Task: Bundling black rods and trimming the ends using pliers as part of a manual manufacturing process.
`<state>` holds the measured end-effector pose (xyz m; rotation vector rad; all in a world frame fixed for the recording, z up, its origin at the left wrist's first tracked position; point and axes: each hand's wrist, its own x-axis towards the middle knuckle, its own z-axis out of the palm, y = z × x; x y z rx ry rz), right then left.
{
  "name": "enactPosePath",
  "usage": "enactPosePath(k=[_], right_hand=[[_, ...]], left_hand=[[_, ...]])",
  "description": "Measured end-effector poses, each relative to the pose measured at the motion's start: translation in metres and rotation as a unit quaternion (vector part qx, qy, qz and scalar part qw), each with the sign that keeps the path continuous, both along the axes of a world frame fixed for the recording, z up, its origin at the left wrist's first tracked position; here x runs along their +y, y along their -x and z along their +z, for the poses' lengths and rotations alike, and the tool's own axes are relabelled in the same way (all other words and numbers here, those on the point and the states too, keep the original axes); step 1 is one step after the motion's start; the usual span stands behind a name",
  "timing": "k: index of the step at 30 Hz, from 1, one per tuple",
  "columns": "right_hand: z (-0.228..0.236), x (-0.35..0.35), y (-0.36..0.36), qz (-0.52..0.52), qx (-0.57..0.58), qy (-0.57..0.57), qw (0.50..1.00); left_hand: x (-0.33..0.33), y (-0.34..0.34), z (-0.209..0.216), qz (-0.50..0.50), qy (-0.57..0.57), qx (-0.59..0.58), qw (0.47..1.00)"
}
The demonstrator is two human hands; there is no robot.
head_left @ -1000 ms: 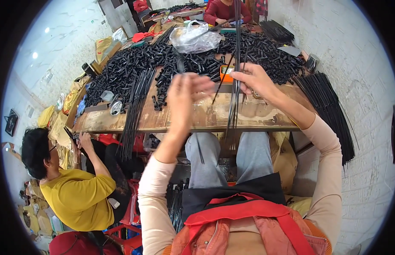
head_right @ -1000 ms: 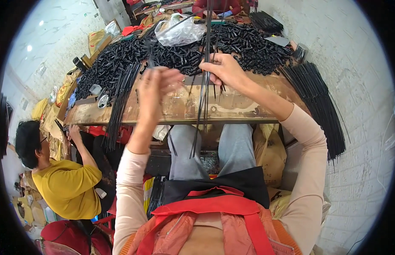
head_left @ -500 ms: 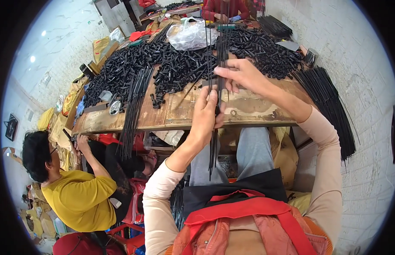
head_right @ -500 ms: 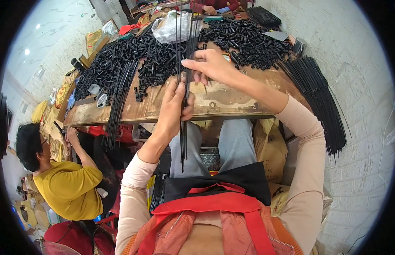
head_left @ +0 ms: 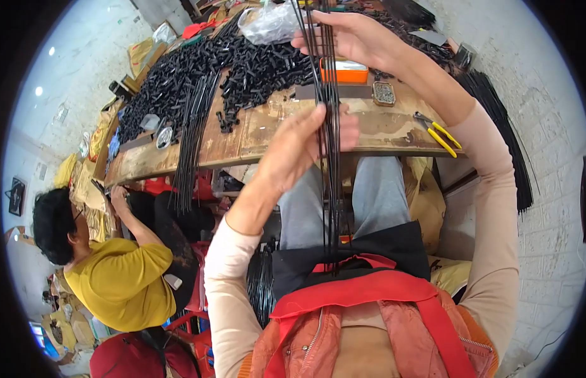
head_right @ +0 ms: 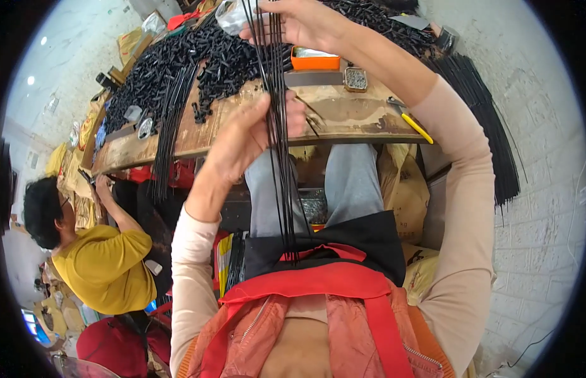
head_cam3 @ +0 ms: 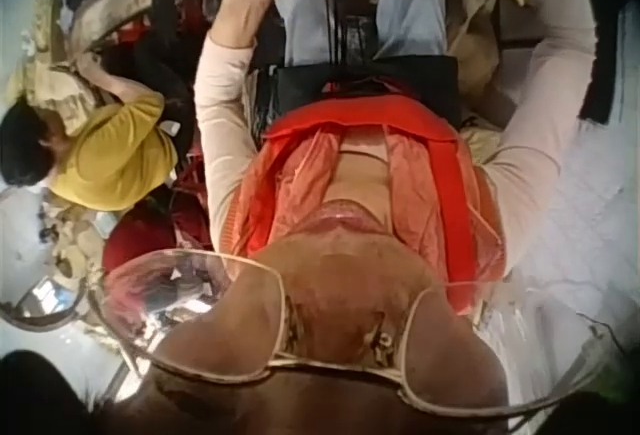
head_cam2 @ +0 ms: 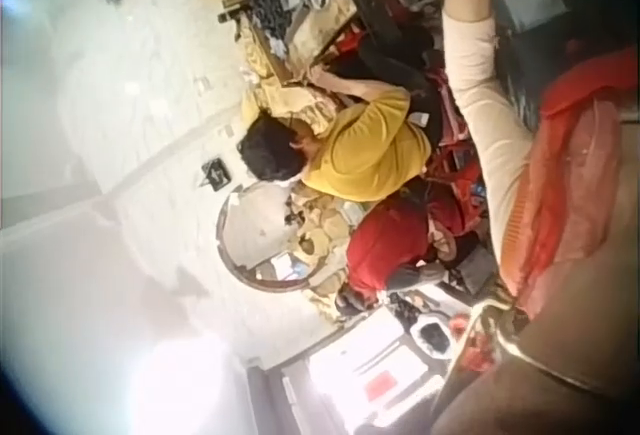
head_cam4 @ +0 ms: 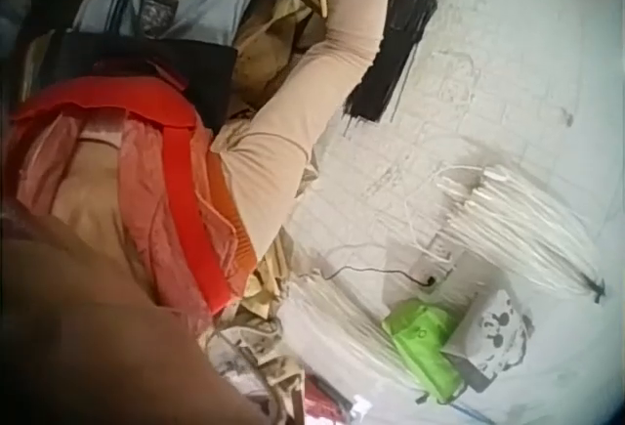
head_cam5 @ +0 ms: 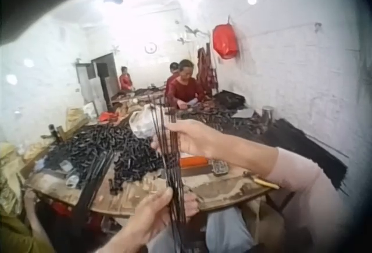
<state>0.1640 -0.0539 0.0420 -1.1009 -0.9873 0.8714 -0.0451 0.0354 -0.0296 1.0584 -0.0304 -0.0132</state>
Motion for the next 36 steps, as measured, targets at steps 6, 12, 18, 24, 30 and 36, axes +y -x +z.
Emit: enactPosePath(k=[6,12,18,24,30,36], right_hand=[[0.0,-0.018,0.037,0.015,0.003,-0.012,1.0],[0.016,-0.029,0.048,-0.019,0.025,-0.005,0.999],[0.008,-0.04,0.074,0.015,0.005,-0.004,1.0],[0.005,-0.05,0.07,0.002,-0.019,0.003,1.0],[0.008,-0.05,0.076,-0.024,-0.036,-0.021,0.999],[0.004,-0.059,0.086,0.008,-0.034,0.034,0.999]], left_hand=[[-0.013,0.007,0.001,-0.005,-0.001,-0.002,1.0],[-0.005,-0.009,0.029,0.003,-0.01,-0.04,0.999],[-0.029,0.022,0.014,0.044,-0.04,-0.016,0.998],[-0.043,0.032,0.004,0.064,-0.002,0.031,0.997],[-0.021,0.015,0.028,0.044,-0.017,-0.033,0.998],[-0.026,0.023,0.017,0.039,-0.02,-0.004,0.999]])
